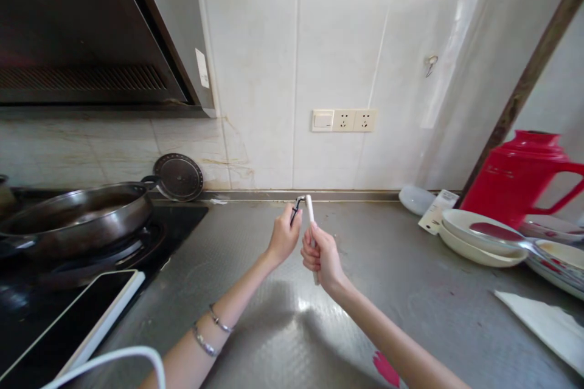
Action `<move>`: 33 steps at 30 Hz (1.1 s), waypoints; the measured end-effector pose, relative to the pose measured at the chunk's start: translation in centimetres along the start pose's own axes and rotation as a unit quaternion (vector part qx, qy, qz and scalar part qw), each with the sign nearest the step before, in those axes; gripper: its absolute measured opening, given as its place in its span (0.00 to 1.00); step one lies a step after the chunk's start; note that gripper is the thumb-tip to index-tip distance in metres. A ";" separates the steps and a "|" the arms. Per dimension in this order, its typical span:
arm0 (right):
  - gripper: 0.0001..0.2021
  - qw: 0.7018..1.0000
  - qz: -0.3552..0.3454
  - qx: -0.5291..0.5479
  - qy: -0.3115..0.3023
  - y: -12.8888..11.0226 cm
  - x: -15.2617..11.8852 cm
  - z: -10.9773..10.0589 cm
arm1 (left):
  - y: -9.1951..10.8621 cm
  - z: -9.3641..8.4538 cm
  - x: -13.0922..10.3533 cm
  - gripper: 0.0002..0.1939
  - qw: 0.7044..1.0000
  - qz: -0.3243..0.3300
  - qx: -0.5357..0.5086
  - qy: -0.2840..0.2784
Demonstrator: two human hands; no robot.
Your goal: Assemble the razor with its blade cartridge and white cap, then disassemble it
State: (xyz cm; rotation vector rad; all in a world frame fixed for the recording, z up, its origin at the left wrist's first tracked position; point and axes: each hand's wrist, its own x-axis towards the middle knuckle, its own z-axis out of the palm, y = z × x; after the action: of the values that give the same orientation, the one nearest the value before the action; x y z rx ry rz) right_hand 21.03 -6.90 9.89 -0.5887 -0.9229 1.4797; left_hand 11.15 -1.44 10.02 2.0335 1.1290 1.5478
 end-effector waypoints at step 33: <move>0.23 0.999 -0.004 -0.044 0.031 1.2 0.5 0.3 | -0.4 -0.1 0.1 0.10 1.000 -0.015 0.015 -0.002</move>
State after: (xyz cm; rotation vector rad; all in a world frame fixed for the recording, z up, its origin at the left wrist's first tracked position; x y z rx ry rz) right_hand 20.06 -6.40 9.18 -0.6904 -0.9442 1.4117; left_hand 10.92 -1.11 9.87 2.0275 1.1822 1.5201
